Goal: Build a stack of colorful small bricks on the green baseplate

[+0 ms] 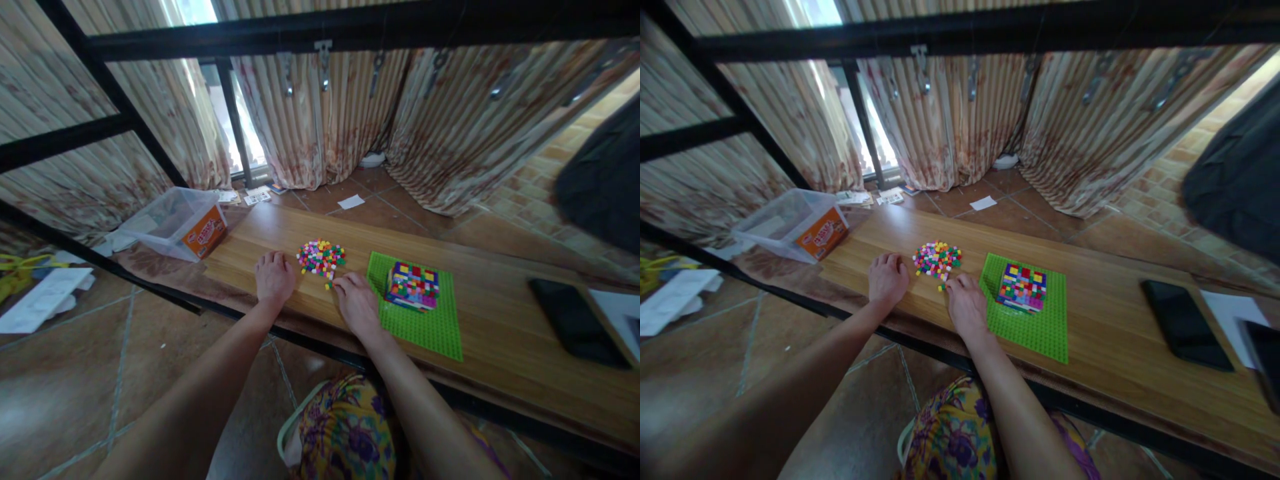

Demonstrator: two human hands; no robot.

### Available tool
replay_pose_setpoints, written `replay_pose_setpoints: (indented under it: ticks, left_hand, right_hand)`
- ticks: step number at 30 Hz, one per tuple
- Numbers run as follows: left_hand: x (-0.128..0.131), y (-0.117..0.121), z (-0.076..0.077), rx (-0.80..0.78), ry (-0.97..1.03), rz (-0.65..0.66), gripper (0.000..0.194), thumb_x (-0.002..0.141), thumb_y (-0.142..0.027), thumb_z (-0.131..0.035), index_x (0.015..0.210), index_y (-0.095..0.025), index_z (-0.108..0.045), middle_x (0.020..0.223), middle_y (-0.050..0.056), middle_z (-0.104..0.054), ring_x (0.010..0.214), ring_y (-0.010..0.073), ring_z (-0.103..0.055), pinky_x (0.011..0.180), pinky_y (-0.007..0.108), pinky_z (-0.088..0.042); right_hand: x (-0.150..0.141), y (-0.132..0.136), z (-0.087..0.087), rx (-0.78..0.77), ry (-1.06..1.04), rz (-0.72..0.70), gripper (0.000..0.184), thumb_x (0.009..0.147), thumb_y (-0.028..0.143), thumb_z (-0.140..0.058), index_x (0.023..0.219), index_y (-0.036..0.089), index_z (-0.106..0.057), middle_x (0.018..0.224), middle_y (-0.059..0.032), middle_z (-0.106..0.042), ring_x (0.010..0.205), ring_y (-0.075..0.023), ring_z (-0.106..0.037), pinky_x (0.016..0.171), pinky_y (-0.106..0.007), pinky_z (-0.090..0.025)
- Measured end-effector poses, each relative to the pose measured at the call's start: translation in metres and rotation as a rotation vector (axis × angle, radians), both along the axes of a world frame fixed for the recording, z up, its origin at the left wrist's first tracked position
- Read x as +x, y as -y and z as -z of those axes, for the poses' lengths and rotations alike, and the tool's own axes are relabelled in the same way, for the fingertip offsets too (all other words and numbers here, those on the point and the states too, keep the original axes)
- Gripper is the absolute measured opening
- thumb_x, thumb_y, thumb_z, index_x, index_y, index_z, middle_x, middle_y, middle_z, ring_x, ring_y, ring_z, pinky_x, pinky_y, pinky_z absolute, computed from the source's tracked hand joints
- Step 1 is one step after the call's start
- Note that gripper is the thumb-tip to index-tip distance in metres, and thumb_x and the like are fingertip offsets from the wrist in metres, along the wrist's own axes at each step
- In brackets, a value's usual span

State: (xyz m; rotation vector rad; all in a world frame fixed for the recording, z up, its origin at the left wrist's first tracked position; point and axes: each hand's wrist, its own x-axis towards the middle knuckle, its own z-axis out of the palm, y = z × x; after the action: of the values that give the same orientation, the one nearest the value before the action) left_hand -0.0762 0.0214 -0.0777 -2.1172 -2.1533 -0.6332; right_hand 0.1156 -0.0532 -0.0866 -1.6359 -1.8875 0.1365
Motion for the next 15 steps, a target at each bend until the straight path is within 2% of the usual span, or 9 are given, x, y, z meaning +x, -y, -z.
replay_pose_setpoints:
  ticks: [7,11,15]
  left_hand:
    - [0.0,0.0,-0.001,0.004,-0.009,0.002,0.034,0.092,-0.025,-0.044,0.115,-0.015,-0.067,0.12,0.016,-0.067,0.115,0.0324,-0.057,0.099,0.045,-0.043]
    - [0.0,-0.001,-0.002,-0.003,0.002,-0.003,0.034,0.091,-0.025,-0.044,0.115,-0.016,-0.067,0.12,0.015,-0.067,0.116,0.0329,-0.057,0.099,0.046,-0.044]
    - [0.0,-0.001,-0.001,-0.009,0.002,-0.001,0.035,0.092,-0.026,-0.043,0.117,-0.016,-0.066,0.121,0.016,-0.066,0.117,0.0333,-0.056,0.1,0.047,-0.044]
  right_hand:
    - [0.015,0.028,-0.021,0.077,-0.116,-0.007,0.021,0.098,0.021,-0.053,0.092,0.02,-0.073,0.098,-0.0086,-0.07,0.094,-0.0219,-0.063,0.086,-0.034,-0.051]
    - [0.048,0.053,-0.038,0.152,-0.209,0.071,0.022,0.098,0.03,-0.055,0.096,0.022,-0.075,0.1,-0.0079,-0.071,0.092,-0.0211,-0.066,0.085,-0.036,-0.054]
    - [0.09,0.067,-0.047,0.195,-0.236,0.23,0.025,0.095,0.039,-0.058,0.093,0.023,-0.076,0.101,-0.0079,-0.072,0.091,-0.0228,-0.068,0.084,-0.041,-0.055]
